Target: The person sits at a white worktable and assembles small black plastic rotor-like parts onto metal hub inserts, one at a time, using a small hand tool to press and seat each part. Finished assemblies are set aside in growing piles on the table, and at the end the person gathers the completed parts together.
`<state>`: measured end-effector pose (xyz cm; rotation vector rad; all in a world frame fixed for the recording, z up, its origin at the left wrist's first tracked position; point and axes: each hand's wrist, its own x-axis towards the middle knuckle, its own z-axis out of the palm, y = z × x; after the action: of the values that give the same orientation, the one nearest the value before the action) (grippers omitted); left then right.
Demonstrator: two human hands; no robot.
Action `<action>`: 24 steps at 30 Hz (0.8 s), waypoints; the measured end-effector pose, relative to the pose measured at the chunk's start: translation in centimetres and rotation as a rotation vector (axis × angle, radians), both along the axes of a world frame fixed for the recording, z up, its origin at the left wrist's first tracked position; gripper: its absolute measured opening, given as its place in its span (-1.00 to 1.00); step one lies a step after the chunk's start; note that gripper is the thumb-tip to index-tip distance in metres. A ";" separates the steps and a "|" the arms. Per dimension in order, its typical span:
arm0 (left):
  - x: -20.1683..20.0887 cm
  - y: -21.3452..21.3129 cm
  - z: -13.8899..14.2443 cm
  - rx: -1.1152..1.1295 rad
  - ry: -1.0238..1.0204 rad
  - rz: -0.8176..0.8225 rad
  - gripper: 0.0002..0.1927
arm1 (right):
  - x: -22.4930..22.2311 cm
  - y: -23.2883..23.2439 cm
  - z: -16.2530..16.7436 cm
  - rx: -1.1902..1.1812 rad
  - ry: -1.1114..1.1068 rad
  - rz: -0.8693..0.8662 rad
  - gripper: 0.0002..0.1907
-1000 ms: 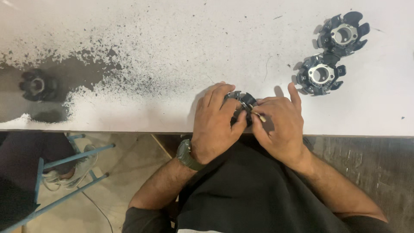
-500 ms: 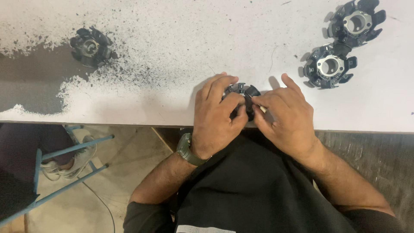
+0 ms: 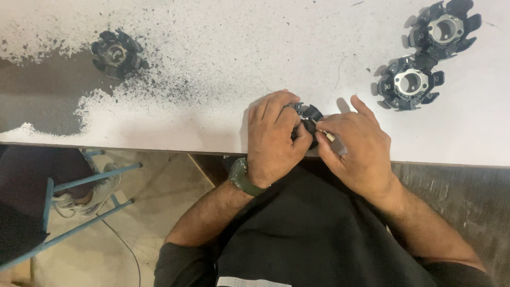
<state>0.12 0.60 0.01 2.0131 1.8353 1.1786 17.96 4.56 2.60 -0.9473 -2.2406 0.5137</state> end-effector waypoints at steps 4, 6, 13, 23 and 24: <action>0.1 0.0 -0.4 0.019 0.005 0.012 -0.87 | -0.1 -0.3 -0.3 0.070 0.000 0.014 -0.75; 0.1 0.0 -0.5 0.021 0.000 0.006 -0.87 | -0.3 -0.3 -0.4 0.110 -0.033 0.001 -0.74; -0.3 -0.1 -0.1 0.017 -0.041 -0.004 -0.87 | -0.4 0.0 -0.2 0.089 -0.120 0.051 -0.75; -1.5 0.1 1.3 0.011 0.018 -0.032 -0.83 | 0.0 0.0 -0.3 0.054 0.059 -0.045 -0.73; -1.7 0.1 1.4 0.008 0.027 -0.035 -0.83 | -0.1 0.0 -0.5 0.050 0.050 -0.049 -0.73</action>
<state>-1.55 0.75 1.38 2.0664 1.8027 1.1571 17.86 4.60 2.12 -0.9506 -2.1702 0.4526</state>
